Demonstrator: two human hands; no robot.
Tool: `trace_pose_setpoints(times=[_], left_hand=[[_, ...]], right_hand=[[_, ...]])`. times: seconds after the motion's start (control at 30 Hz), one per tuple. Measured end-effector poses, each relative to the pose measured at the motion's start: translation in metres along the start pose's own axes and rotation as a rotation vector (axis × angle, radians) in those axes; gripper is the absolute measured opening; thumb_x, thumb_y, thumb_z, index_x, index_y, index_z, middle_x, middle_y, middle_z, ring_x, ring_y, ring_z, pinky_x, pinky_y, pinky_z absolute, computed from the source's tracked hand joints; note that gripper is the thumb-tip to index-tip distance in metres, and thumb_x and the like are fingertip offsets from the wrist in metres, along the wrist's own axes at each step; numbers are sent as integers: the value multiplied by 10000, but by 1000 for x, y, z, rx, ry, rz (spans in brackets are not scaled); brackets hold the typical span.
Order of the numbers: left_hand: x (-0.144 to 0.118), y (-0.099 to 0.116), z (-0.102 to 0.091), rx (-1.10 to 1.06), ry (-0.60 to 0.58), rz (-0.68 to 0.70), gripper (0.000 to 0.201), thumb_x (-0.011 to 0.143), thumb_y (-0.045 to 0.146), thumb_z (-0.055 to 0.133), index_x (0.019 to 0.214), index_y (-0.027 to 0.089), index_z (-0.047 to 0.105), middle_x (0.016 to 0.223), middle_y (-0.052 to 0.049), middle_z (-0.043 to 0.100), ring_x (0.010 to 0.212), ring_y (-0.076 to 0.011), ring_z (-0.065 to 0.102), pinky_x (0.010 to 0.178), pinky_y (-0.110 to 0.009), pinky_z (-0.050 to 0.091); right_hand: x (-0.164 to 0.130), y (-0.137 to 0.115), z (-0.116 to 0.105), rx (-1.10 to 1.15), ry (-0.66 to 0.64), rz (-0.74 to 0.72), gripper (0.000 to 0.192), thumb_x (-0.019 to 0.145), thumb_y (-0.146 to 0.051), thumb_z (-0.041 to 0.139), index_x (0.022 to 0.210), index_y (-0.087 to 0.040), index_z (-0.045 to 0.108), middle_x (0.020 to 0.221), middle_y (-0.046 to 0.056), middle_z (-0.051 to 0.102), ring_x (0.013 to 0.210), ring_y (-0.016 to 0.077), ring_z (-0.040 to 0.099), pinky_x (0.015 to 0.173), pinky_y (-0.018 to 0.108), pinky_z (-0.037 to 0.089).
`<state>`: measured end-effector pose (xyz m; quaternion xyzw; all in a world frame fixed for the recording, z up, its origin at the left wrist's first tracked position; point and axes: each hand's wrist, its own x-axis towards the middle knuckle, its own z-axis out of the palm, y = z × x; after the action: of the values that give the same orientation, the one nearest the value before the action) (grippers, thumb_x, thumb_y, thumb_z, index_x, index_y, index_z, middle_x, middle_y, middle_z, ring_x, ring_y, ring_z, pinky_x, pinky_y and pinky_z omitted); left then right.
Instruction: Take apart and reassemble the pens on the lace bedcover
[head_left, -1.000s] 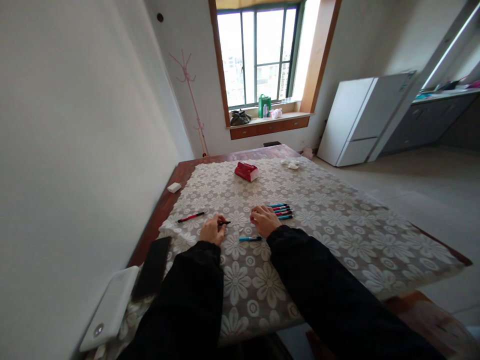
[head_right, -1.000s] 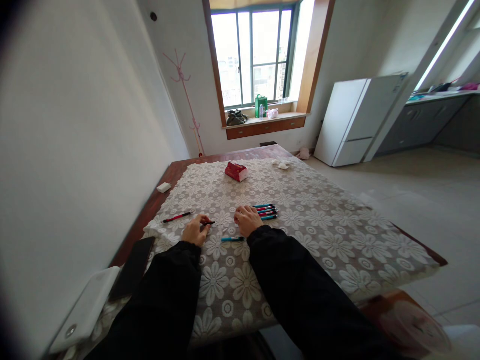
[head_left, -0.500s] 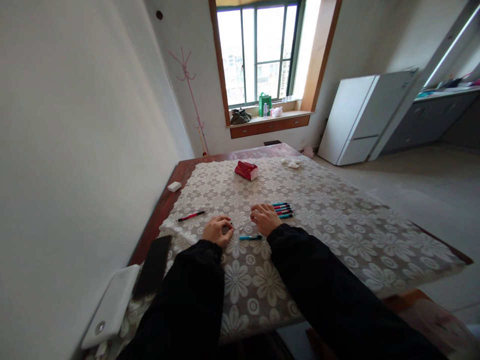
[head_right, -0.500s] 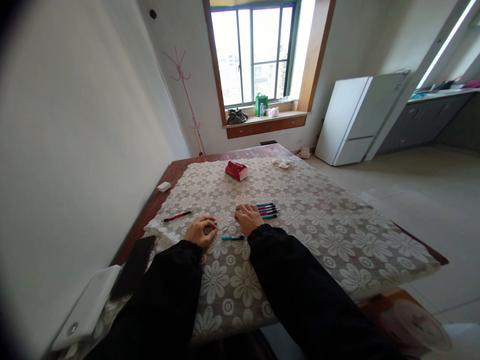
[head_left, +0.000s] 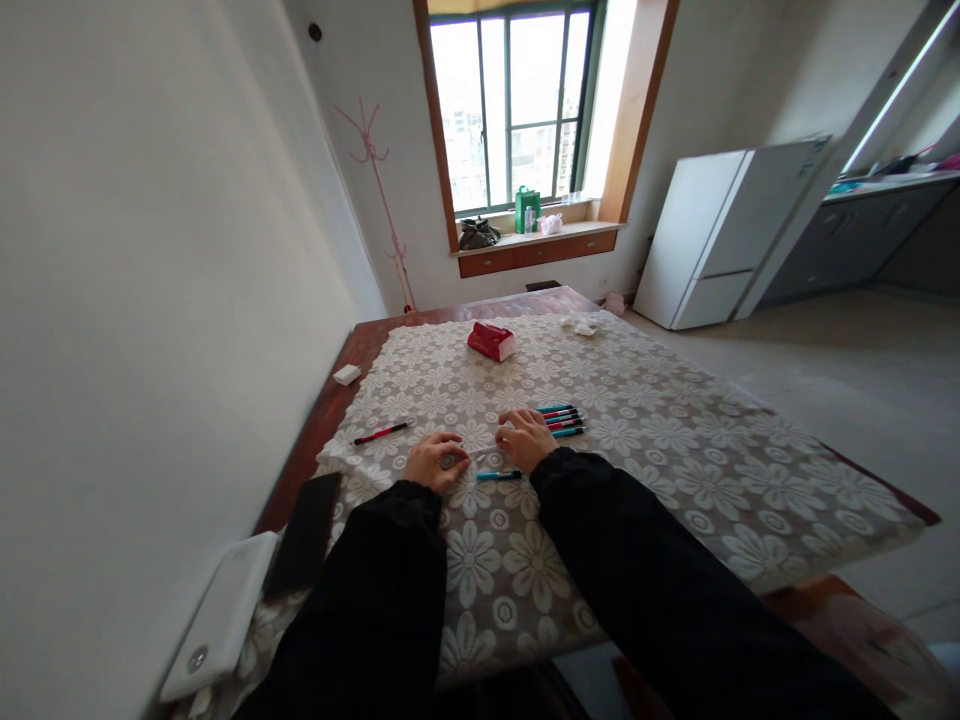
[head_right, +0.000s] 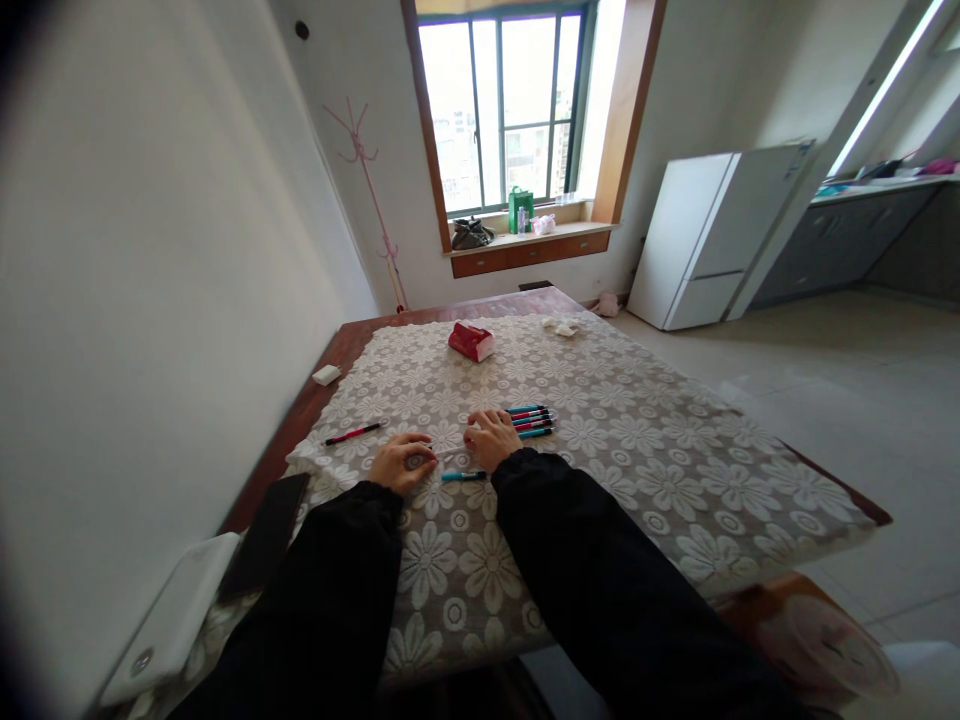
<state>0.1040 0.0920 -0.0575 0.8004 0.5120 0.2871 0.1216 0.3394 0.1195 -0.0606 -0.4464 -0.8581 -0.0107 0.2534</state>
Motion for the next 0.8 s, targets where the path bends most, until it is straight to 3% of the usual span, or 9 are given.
trace_pose_setpoints(times=[0.13, 0.5, 0.8], left_hand=[[0, 3, -5, -38, 62, -27, 162, 704, 163, 627, 839, 229, 687, 1039, -28, 676, 1014, -219, 595, 941, -358, 454], [0, 0, -3, 75, 24, -116, 316, 620, 86, 565, 886, 230, 653, 1006, -31, 666, 1024, -242, 564, 905, -363, 446], [1, -8, 2, 37, 21, -140, 239, 721, 111, 554, 905, 222, 659, 866, -30, 668, 855, -197, 606, 808, -324, 470]], right_hand=[[0, 0, 1, 16, 9, 5, 58, 834, -250, 653, 843, -255, 710, 1113, 27, 620, 1074, 223, 489, 968, 403, 290], [0, 4, 14, 51, 13, -45, 72, 843, -246, 644, 822, -257, 712, 1098, 36, 613, 1059, 227, 485, 982, 417, 275], [1, 1, 14, 73, 24, -63, 65, 835, -227, 659, 792, -247, 703, 1066, 30, 628, 1045, 213, 499, 961, 402, 281]])
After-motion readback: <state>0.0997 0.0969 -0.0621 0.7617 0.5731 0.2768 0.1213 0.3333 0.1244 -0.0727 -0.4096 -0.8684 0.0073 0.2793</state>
